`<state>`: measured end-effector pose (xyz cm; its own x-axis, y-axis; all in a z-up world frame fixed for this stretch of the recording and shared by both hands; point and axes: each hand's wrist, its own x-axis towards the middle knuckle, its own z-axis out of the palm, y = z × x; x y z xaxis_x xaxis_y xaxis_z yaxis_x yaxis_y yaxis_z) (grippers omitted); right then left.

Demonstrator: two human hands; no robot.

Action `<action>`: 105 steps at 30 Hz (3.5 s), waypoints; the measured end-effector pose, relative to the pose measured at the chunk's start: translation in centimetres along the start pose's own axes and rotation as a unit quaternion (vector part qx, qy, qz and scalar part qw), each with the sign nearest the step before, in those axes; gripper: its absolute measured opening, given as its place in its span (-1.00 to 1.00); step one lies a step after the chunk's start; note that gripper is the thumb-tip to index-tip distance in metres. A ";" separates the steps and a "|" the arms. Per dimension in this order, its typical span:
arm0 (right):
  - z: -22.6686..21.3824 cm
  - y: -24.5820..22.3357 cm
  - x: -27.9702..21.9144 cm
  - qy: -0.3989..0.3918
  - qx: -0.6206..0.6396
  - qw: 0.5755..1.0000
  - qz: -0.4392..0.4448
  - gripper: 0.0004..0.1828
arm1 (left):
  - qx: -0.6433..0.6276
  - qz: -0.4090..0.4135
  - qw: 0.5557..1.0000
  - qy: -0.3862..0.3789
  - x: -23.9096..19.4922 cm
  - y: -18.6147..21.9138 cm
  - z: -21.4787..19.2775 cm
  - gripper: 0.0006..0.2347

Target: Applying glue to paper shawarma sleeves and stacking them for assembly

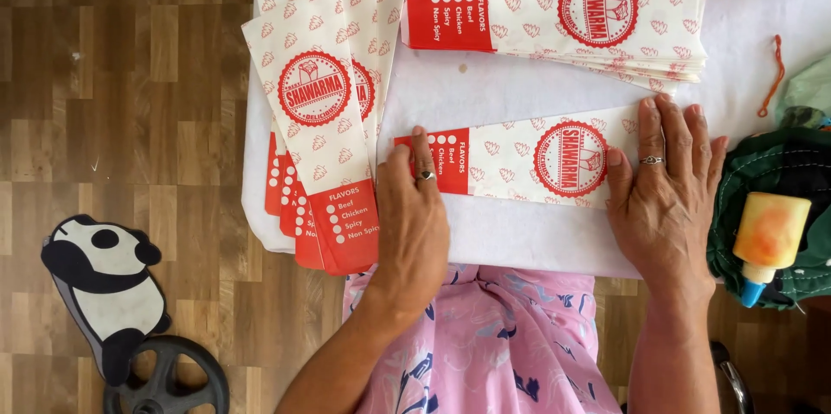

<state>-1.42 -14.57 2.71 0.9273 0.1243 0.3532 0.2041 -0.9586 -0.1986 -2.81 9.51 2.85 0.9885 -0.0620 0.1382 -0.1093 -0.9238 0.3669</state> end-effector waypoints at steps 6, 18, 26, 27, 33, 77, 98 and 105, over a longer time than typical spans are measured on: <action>0.2 0.3 -0.1 -0.002 -0.008 1.000 -0.010 -0.44 | -0.073 0.158 0.983 0.055 -0.8 -2.8 -4.2 -0.79; -0.2 0.3 0.0 -0.015 -0.010 1.000 -0.017 -0.44 | -0.076 0.166 0.982 0.054 -0.8 -4.1 -3.5 -0.80; -0.2 0.7 -0.1 -0.024 -0.011 1.000 -0.013 -0.42 | -0.098 0.145 0.981 0.082 -1.1 -4.0 -2.5 -0.85; -0.1 0.8 -0.1 -0.023 -0.011 1.000 -0.012 -0.42 | -0.094 0.144 0.981 0.089 -1.1 -3.9 -2.4 -0.88; 0.0 1.1 -0.2 -0.022 -0.007 1.000 -0.012 -0.42 | -0.092 0.145 0.980 0.097 -1.3 -4.0 -2.0 -0.88; 0.7 -3.3 -0.2 0.028 0.107 0.994 -0.022 -0.56 | 0.063 -0.006 0.997 0.038 0.0 -0.5 0.6 -0.51; -1.9 -5.2 -4.8 -0.124 0.109 0.984 -0.059 0.09 | 0.065 0.012 0.996 0.066 -0.3 -0.3 0.6 -0.50; -2.9 -0.1 -7.3 -0.090 0.069 0.992 0.060 -0.14 | 0.028 0.075 0.989 0.128 -1.1 0.6 1.4 -0.36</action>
<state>-9.13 -16.14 2.82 0.9860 0.0667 0.1530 0.1180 -0.9269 -0.3563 -3.77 8.50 1.61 0.9020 -0.1081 0.4179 -0.2389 -0.9314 0.2747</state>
